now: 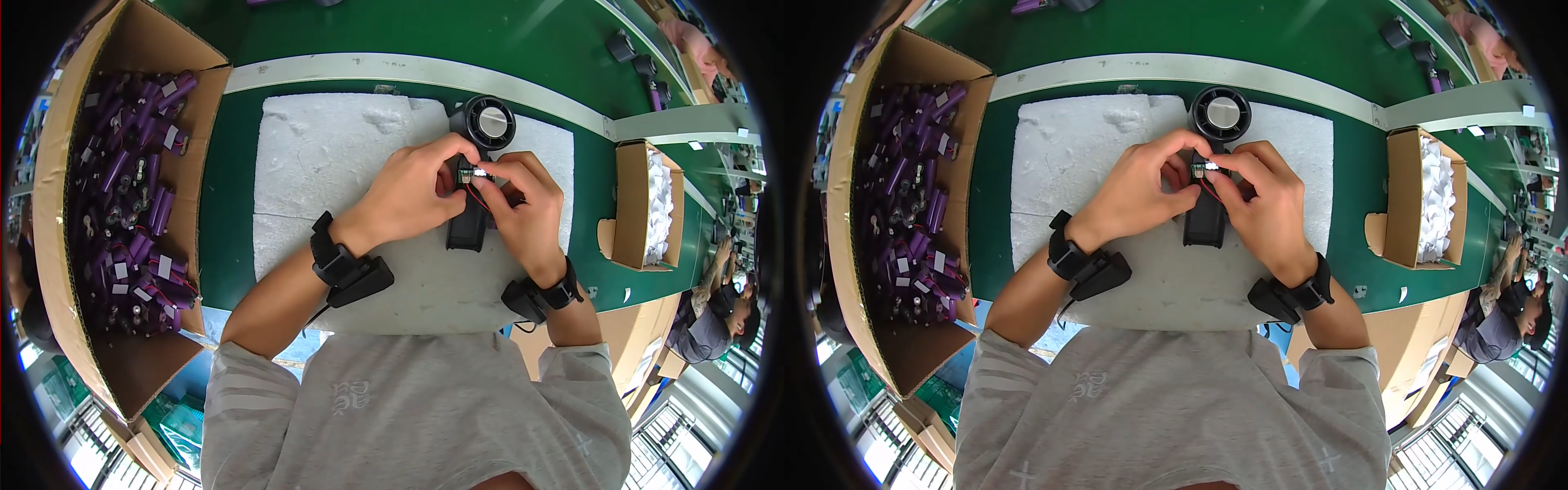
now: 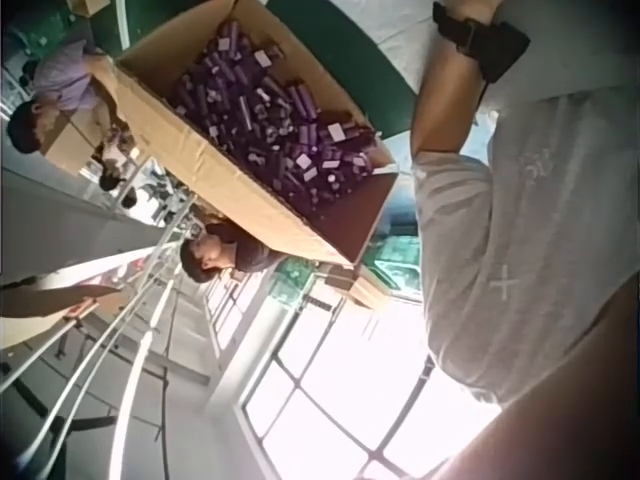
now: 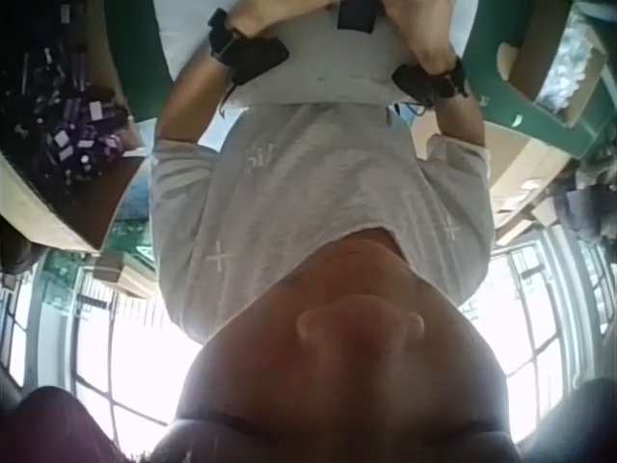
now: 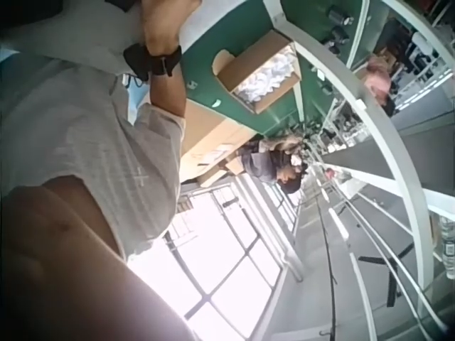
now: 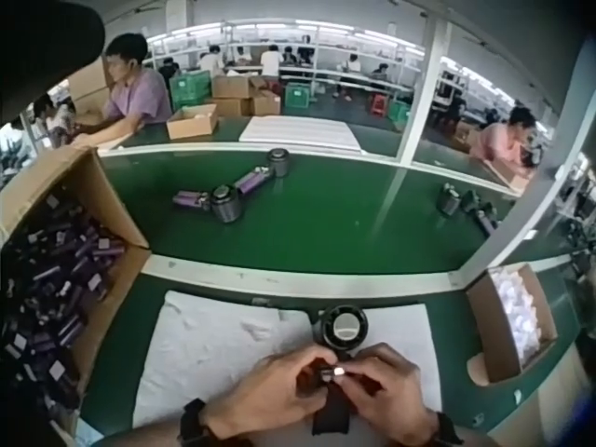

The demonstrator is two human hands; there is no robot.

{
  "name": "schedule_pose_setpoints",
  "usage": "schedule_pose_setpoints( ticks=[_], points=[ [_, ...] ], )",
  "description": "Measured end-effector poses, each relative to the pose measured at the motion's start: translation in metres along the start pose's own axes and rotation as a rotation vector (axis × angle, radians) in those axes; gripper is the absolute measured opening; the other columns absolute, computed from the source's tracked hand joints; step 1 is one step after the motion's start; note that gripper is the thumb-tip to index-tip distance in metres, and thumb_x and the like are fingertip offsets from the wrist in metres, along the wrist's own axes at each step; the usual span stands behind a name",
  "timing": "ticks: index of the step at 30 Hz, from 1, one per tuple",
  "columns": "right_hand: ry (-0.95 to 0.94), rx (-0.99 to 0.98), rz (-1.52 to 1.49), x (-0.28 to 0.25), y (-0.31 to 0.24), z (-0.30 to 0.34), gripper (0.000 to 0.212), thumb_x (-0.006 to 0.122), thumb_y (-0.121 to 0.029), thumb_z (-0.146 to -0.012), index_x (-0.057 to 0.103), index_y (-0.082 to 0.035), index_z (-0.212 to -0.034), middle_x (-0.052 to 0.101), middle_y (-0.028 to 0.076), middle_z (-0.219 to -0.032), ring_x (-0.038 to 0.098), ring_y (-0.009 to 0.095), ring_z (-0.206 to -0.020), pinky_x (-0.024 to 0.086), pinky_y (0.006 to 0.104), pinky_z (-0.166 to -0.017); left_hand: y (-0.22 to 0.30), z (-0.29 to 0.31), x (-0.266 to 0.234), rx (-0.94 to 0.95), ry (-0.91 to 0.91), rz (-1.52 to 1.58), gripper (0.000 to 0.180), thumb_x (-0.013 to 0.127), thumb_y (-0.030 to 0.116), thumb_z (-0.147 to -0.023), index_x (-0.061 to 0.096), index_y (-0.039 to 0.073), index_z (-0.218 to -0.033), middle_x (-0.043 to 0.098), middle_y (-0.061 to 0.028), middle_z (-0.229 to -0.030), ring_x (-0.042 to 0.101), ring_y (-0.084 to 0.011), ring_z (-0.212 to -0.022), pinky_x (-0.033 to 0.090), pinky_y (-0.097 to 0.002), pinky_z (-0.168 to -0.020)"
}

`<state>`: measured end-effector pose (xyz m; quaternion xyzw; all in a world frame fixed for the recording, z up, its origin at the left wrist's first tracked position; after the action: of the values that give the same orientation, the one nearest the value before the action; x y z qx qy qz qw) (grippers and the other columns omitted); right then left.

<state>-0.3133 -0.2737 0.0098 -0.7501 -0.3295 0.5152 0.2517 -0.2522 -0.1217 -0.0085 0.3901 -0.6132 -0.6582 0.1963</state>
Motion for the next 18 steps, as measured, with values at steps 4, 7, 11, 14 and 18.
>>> schedule_pose_setpoints(
  ticks=[4, 7, 11, 14, 18],
  points=[
    [0.009, 0.058, 0.015, 0.0, -0.0005, 0.0001, 0.02, 0.074, 0.002, -0.076, 0.069, -0.002, -0.095, 0.062, 0.007, -0.088, 0.057, 0.009, -0.056, 0.045, 0.0223, -0.048, -0.0027, 0.001, -0.0014, -0.033, 0.013, 0.034, 0.033, 0.067, 0.005, -0.071, 0.053, 0.008, -0.102, 0.061, -0.0062, -0.07, 0.062, -0.0201, -0.063, 0.05, -0.0335, -0.06],
    [0.011, 0.003, 0.056, -0.001, -0.0013, 0.0001, 0.019, 0.074, 0.001, -0.076, 0.07, -0.002, -0.094, 0.062, 0.007, -0.087, 0.057, 0.009, -0.055, 0.045, 0.0221, -0.048, -0.0053, 0.0, -0.0004, -0.036, -0.011, 0.037, 0.034, 0.067, 0.005, -0.071, 0.052, 0.007, -0.102, 0.061, -0.0071, -0.07, 0.063, -0.0202, -0.063, 0.05, -0.0335, -0.061],
    [0.017, -0.022, 0.052, -0.0011, -0.002, -0.0013, 0.018, 0.075, 0.0, -0.076, 0.07, -0.002, -0.093, 0.062, 0.007, -0.085, 0.057, 0.009, -0.055, 0.045, 0.0221, -0.048, -0.0045, -0.0007, -0.0011, -0.027, -0.012, 0.065, 0.034, 0.066, 0.005, -0.071, 0.052, 0.007, -0.102, 0.062, -0.0079, -0.071, 0.063, -0.0204, -0.064, 0.05, -0.0333, -0.062],
    [0.02, -0.012, 0.063, -0.0016, -0.0022, 0.0, 0.018, 0.075, 0.0, -0.076, 0.07, -0.002, -0.094, 0.062, 0.007, -0.085, 0.057, 0.009, -0.055, 0.045, 0.0221, -0.049, -0.0044, -0.0013, -0.0006, -0.028, -0.017, 0.063, 0.034, 0.066, 0.005, -0.071, 0.052, 0.007, -0.102, 0.062, -0.0079, -0.072, 0.063, -0.0206, -0.065, 0.051, -0.0331, -0.063],
    [0.016, 0.0, 0.072, 0.0003, -0.0023, 0.0001, 0.019, 0.075, -0.001, -0.076, 0.071, -0.002, -0.094, 0.063, 0.007, -0.085, 0.057, 0.009, -0.056, 0.045, 0.0221, -0.049, -0.0082, -0.0006, -0.0008, -0.036, -0.024, 0.071, 0.033, 0.065, 0.005, -0.072, 0.053, 0.006, -0.103, 0.063, -0.0086, -0.074, 0.064, -0.021, -0.066, 0.051, -0.033, -0.064]
  ],
)
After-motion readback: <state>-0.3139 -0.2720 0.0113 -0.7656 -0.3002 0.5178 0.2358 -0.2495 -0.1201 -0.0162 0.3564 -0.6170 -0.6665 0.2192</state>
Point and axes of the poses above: each hand's wrist, its own z-axis away from the middle knuckle, its own x-axis out of the palm, y = z × x, the point moved 3 cm from there along -z, towards the middle knuckle
